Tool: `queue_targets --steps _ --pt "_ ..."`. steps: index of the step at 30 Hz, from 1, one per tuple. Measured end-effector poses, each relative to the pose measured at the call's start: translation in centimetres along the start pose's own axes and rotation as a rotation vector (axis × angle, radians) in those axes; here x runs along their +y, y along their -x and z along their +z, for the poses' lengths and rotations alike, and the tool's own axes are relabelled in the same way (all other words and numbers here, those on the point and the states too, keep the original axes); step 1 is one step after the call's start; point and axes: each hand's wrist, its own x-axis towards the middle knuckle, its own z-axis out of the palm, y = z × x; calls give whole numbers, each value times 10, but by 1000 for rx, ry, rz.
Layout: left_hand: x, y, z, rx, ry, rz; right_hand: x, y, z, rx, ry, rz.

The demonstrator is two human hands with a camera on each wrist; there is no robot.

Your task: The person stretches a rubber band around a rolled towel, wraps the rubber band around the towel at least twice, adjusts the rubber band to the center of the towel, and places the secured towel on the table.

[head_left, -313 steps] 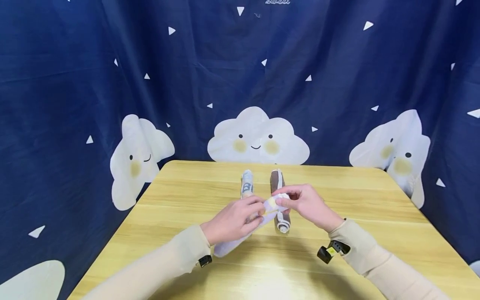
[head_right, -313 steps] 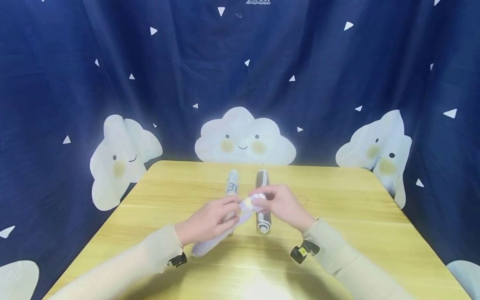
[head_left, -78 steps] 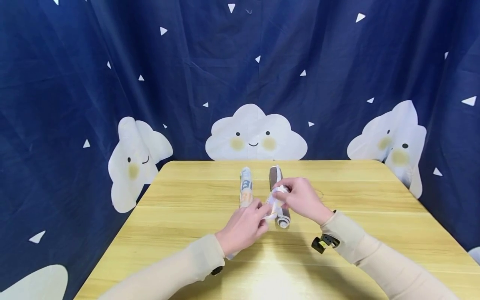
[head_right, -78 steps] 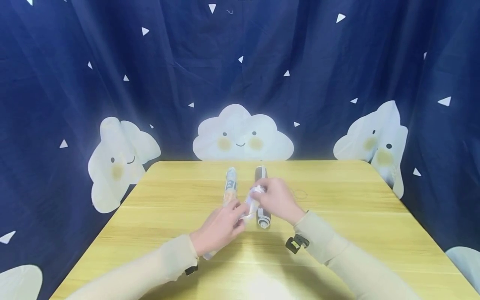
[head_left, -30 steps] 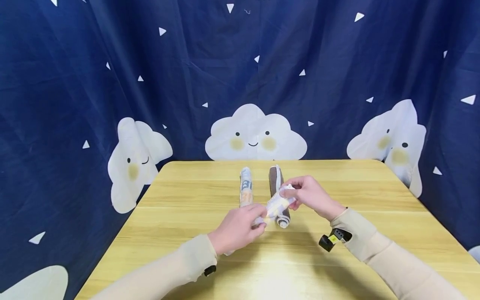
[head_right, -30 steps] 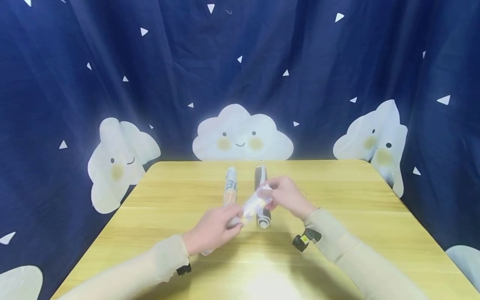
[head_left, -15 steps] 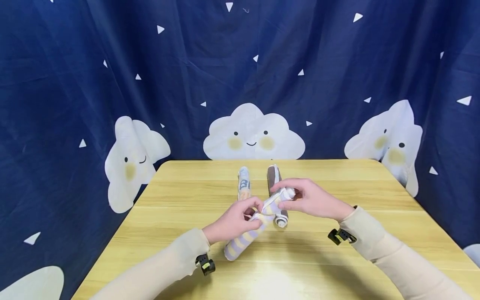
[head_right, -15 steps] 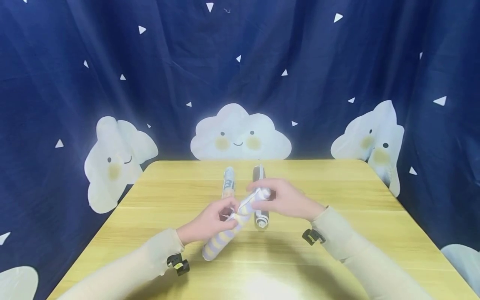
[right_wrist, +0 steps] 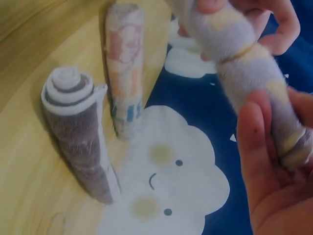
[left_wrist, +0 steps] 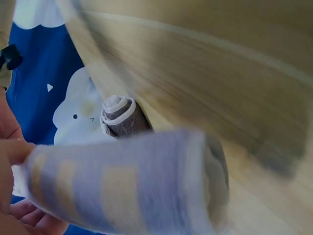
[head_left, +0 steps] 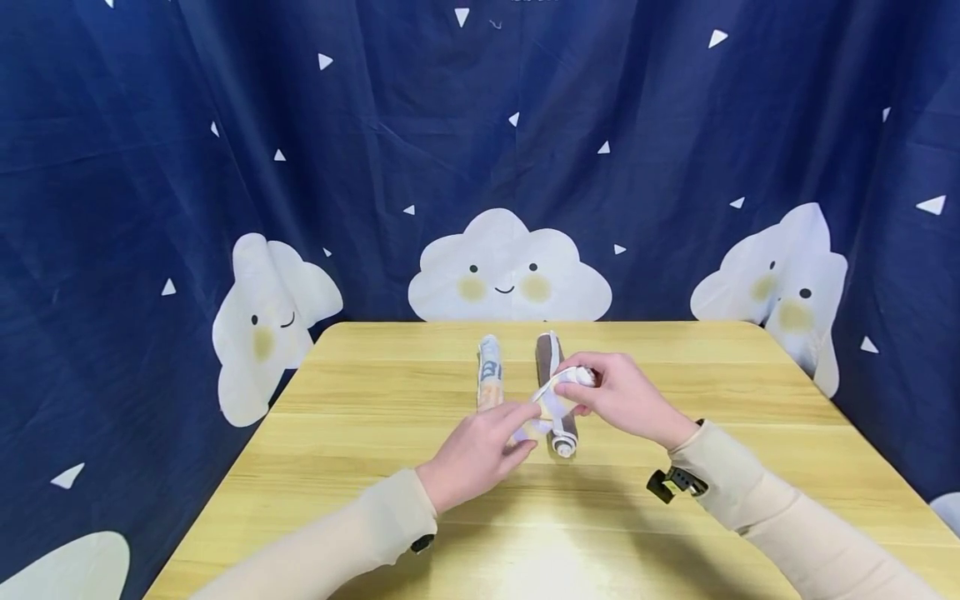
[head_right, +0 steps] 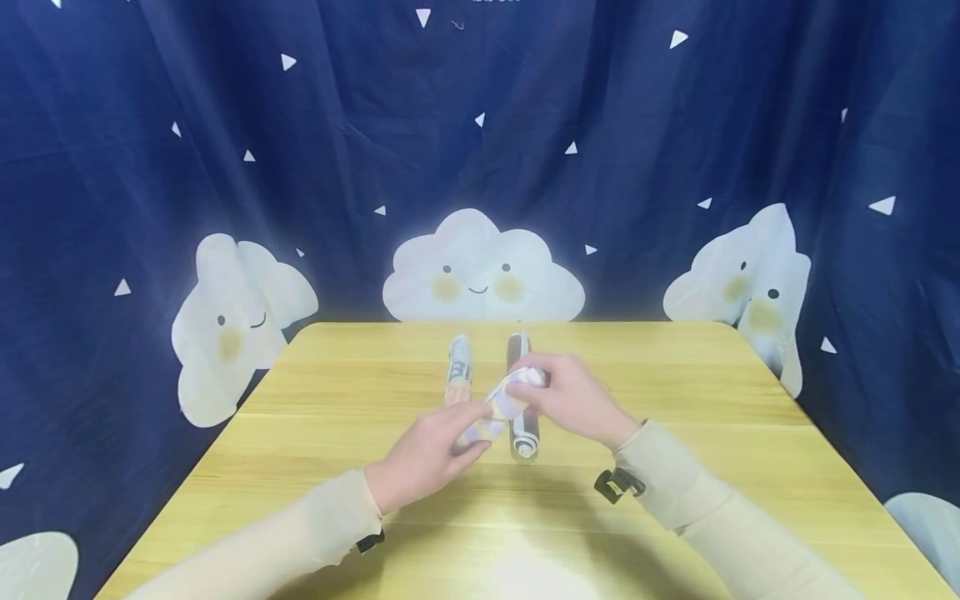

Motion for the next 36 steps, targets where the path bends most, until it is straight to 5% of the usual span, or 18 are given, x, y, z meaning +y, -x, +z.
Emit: queue_targets --steps 9,20,29,36 --pt "-1 -4 2 -74 -136 24 4 -5 6 71 28 61" --pt "-1 -4 5 -173 -189 -2 12 -9 14 34 15 116" --pt "0 0 4 -165 -224 54 16 -11 7 26 -26 154" --pt "-5 -3 -4 -139 -76 -104 14 -12 2 20 -97 175"
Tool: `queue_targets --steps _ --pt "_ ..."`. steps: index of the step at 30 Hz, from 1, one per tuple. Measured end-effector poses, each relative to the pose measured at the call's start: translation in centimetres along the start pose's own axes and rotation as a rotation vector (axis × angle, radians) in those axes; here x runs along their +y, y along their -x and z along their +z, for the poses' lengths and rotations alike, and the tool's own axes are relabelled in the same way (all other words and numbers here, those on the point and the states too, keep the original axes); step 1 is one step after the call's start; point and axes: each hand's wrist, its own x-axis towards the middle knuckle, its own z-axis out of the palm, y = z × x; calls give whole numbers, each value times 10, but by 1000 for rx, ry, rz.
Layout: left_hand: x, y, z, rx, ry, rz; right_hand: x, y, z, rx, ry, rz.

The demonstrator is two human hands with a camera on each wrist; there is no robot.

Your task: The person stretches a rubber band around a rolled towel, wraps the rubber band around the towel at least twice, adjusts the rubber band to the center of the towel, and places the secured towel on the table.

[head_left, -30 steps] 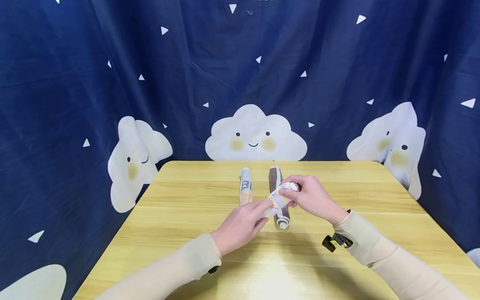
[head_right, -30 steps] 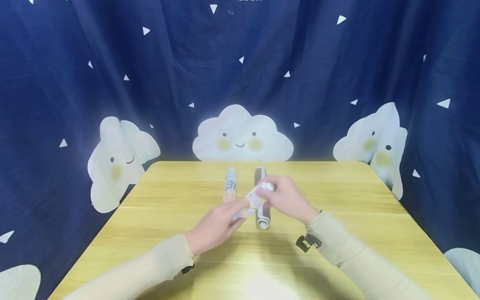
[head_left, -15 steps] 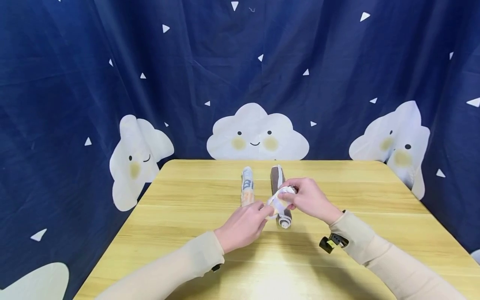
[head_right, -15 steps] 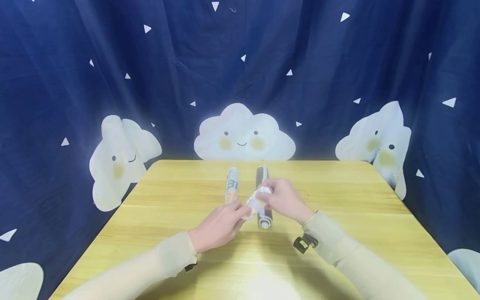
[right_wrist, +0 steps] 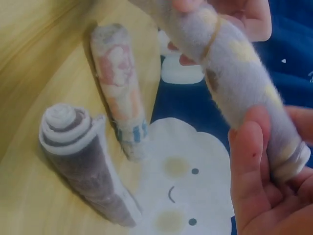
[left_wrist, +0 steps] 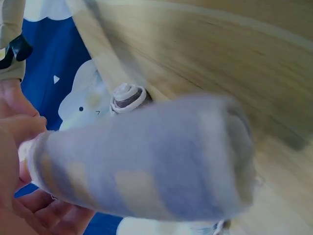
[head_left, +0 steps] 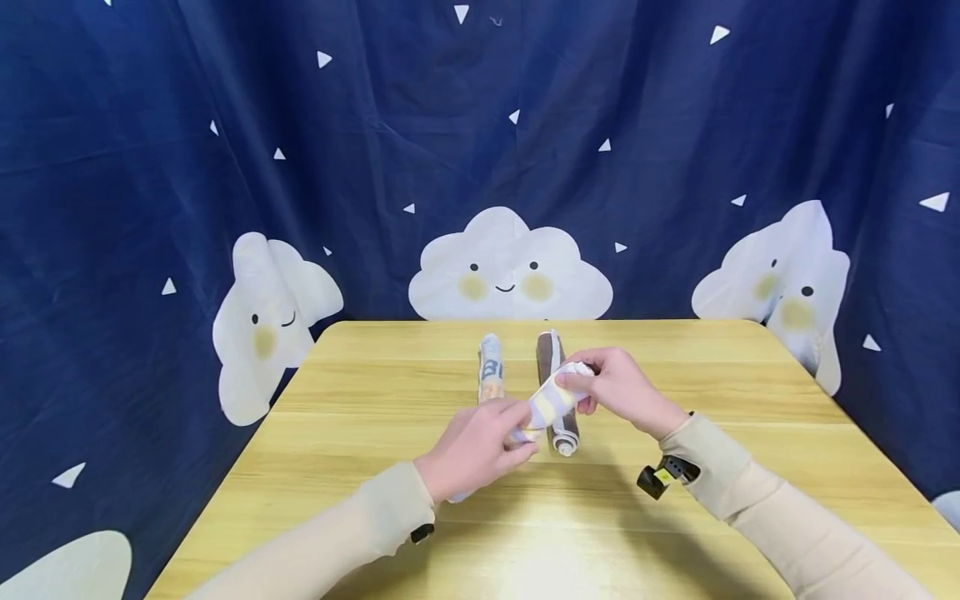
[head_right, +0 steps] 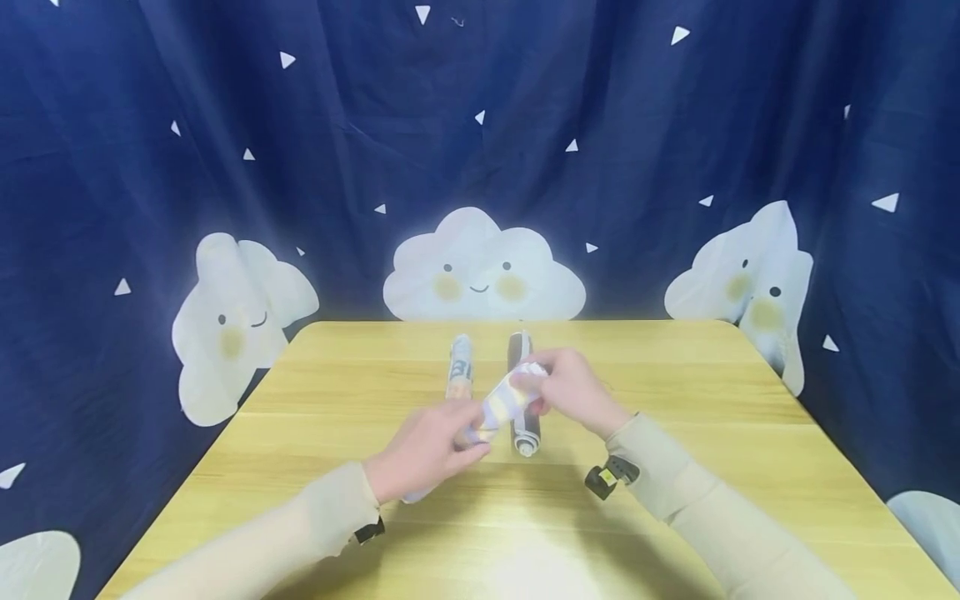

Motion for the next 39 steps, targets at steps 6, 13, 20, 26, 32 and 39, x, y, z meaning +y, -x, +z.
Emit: queue_targets --steps 6,13,20,26,32,39 --pt "-7 1 -3 -37 377 -130 3 3 -3 -84 25 -110" --pt "-10 3 -3 -93 707 -241 6 8 -7 -183 -34 -235" --pt "-2 4 1 96 291 1 2 6 -2 -21 8 -161" --pt "1 2 6 208 43 154 -8 6 2 62 14 -107" --pt "6 -2 2 150 -81 140 -7 6 5 113 45 -78" --pt "10 -3 5 62 -190 129 -5 3 10 107 73 -64"
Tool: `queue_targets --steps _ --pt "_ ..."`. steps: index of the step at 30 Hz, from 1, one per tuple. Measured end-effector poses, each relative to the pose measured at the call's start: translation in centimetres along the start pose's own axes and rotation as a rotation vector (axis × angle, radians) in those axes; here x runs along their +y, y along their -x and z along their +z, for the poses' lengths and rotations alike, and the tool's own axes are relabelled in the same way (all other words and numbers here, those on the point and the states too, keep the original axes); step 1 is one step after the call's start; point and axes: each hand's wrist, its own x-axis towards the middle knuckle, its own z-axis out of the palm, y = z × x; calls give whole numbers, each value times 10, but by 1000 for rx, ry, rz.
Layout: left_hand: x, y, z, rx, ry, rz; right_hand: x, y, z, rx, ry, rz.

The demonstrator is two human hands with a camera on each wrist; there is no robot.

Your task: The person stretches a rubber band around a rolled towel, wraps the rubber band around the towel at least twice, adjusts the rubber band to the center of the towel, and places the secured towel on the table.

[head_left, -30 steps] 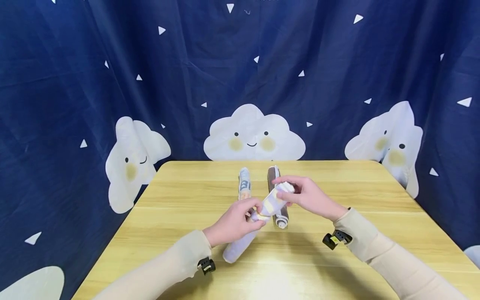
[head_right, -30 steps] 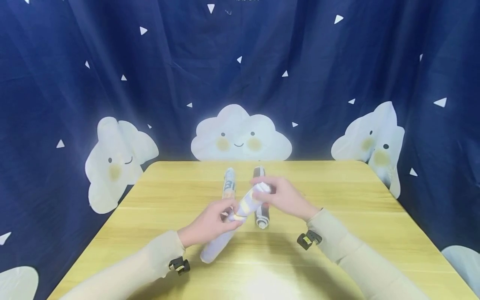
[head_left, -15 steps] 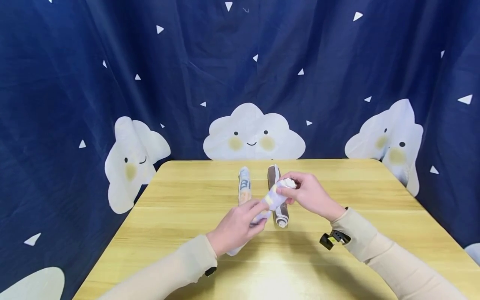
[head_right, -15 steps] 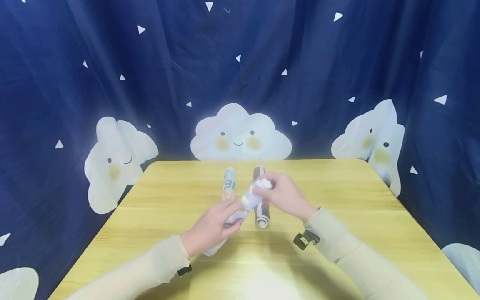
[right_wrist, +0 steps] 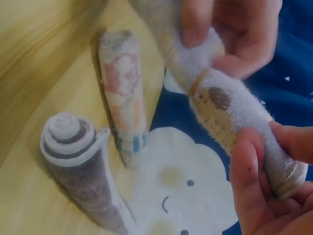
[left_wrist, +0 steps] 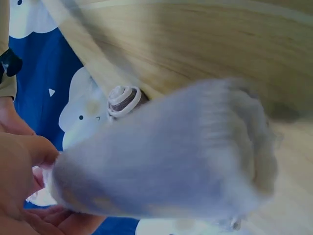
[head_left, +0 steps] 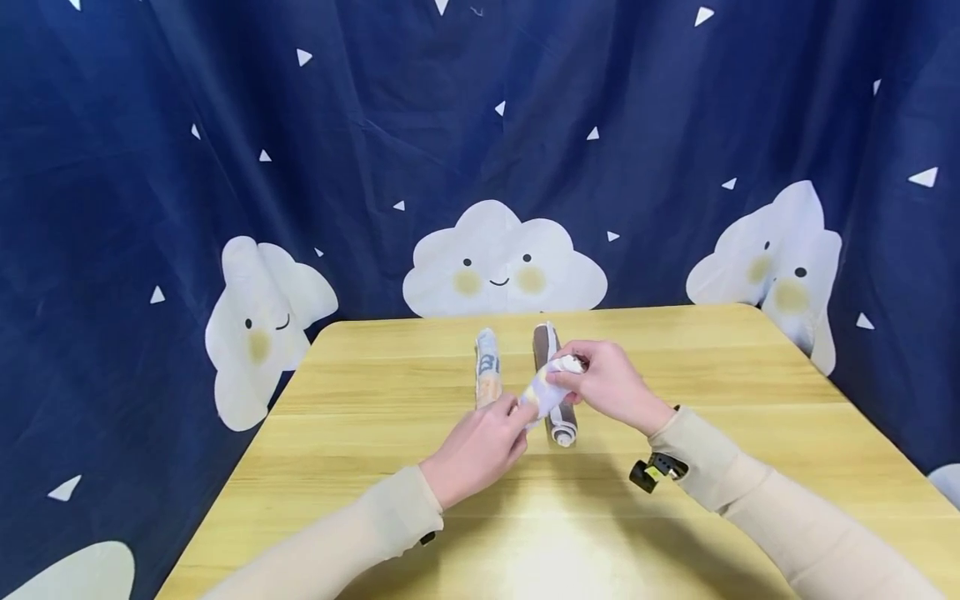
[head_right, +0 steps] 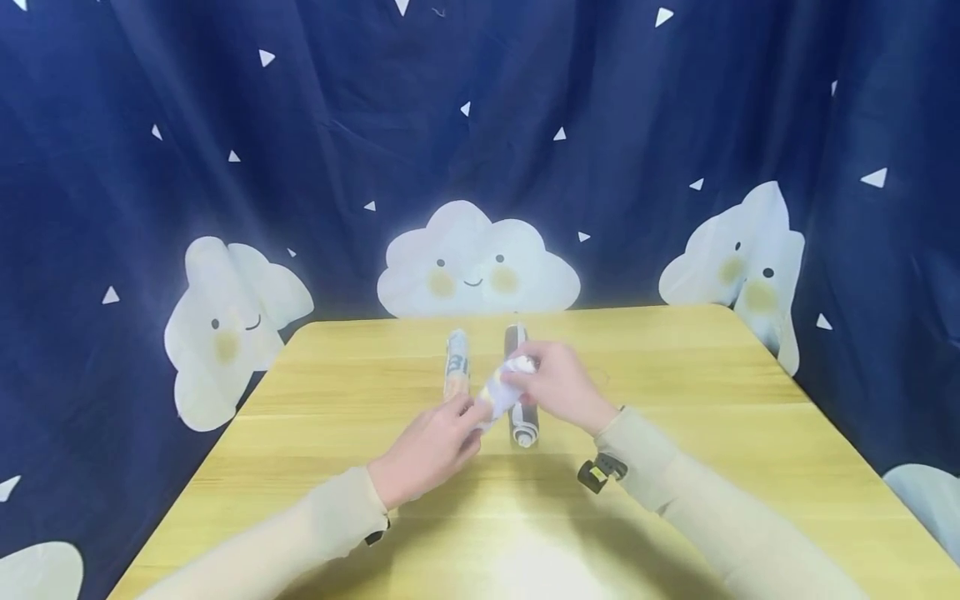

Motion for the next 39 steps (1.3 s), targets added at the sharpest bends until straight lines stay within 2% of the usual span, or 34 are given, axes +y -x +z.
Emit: queue_targets --steps 5,11,15,19,24,28,32,35,39 --pt "1 1 5 -18 -11 -11 -2 -2 -1 -16 -20 12" --pt "-1 3 6 -16 23 1 3 -5 -5 -33 -40 36" --pt "-6 5 2 -6 107 24 4 -9 -10 -48 -102 80" --pt "-13 4 -1 12 230 13 3 -9 -17 -71 -187 112" --pt "-16 4 0 16 314 -74 2 -9 -20 -91 -224 118" --pt "-15 6 -2 -8 404 -161 1 -8 -20 -115 -166 82" --pt "-17 5 -3 -53 613 -263 4 -4 -23 -144 -99 -18" --pt "-19 5 -4 -85 786 -338 6 -1 -25 -186 -106 -107" --pt "-22 5 -8 -125 938 -392 6 -1 -26 -248 -115 -211"
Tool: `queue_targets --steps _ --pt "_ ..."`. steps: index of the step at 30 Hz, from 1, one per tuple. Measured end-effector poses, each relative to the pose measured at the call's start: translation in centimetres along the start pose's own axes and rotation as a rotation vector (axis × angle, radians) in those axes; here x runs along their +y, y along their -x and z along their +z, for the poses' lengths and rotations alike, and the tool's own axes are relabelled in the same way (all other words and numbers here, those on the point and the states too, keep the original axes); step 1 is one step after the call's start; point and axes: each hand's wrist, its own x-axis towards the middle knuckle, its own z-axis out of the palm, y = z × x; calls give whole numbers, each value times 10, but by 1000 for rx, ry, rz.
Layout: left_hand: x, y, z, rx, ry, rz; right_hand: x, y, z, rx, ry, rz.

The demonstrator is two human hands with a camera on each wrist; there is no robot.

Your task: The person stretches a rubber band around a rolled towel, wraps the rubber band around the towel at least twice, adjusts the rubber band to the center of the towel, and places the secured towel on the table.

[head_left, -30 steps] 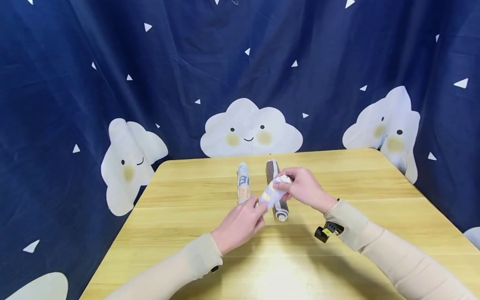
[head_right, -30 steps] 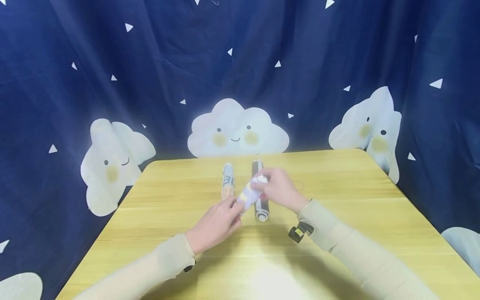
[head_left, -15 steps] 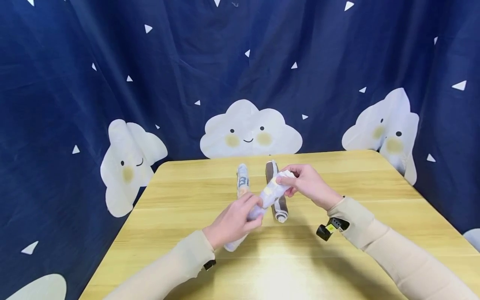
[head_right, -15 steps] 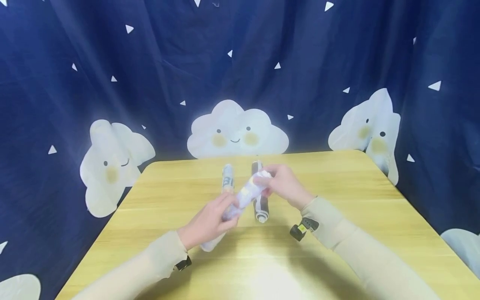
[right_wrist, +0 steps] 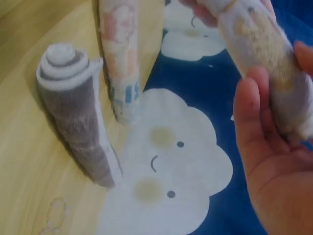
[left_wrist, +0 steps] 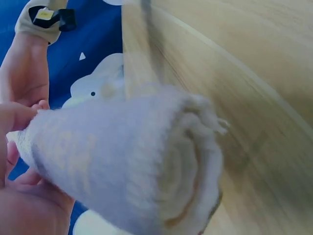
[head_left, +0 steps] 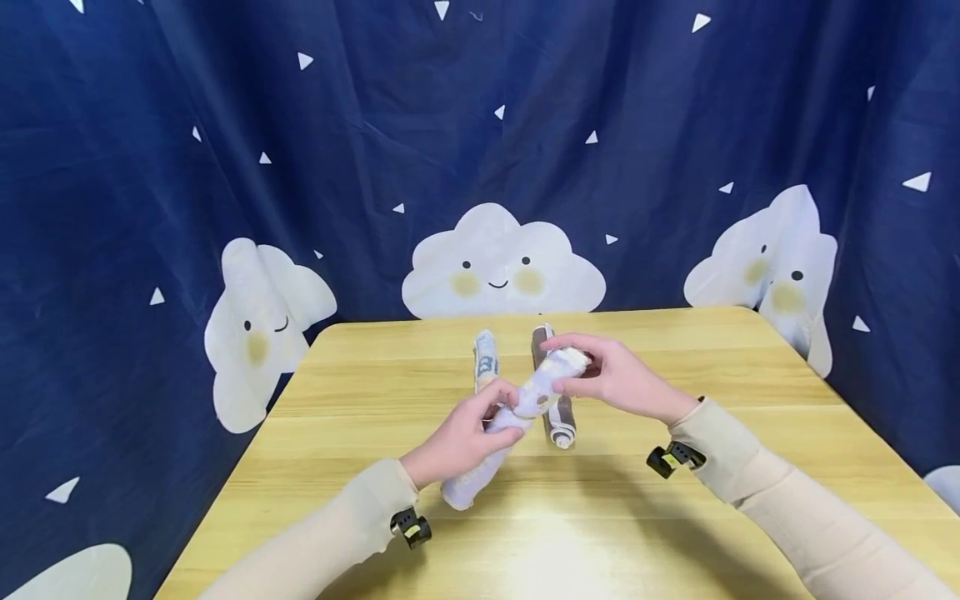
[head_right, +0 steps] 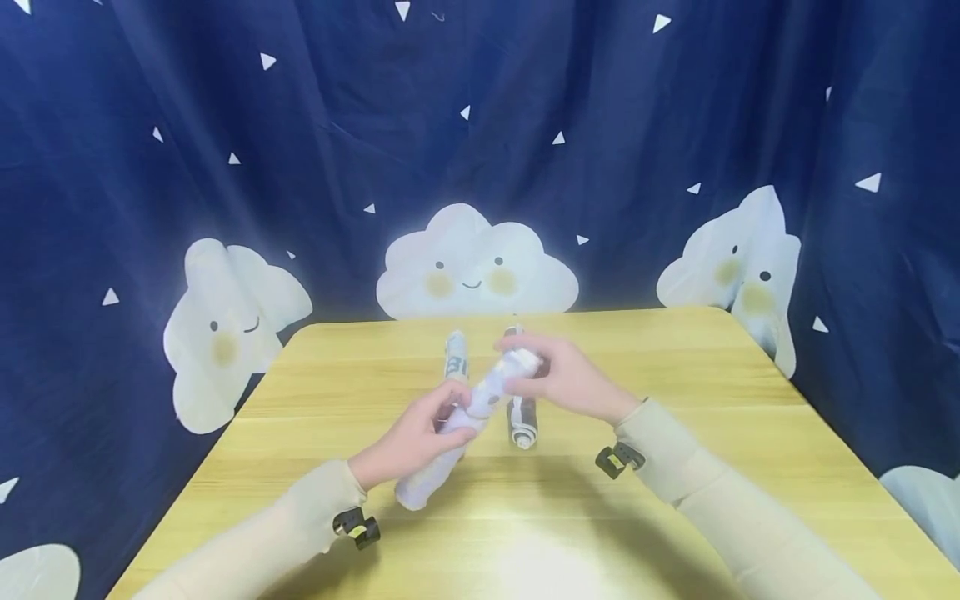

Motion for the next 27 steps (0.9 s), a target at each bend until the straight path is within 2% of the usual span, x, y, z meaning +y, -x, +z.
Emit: queue_targets --steps 3,4,6,8,10,12,14,15,17,20,27 --pt "1 1 -1 -6 40 -9 2 0 0 5 31 -22" --pt "1 1 0 5 25 -1 2 0 0 16 44 -17" --pt "1 2 2 47 -68 47 2 -1 2 49 71 11" --pt "0 2 5 93 -247 135 0 -2 3 84 79 49" --pt "0 2 8 148 -479 254 -3 -3 5 116 77 79" --pt "-1 2 11 196 -671 366 -6 -4 6 141 73 103" --pt "0 1 11 226 -798 453 -6 -5 7 155 70 123" --pt "0 1 11 232 -840 476 -6 -5 8 160 73 132" --pt "1 1 11 230 -879 503 -5 -6 9 168 76 153" --pt "2 1 11 206 -923 511 -4 -7 11 192 92 183" --pt "4 -1 17 141 -1020 454 -2 -8 15 229 139 218"
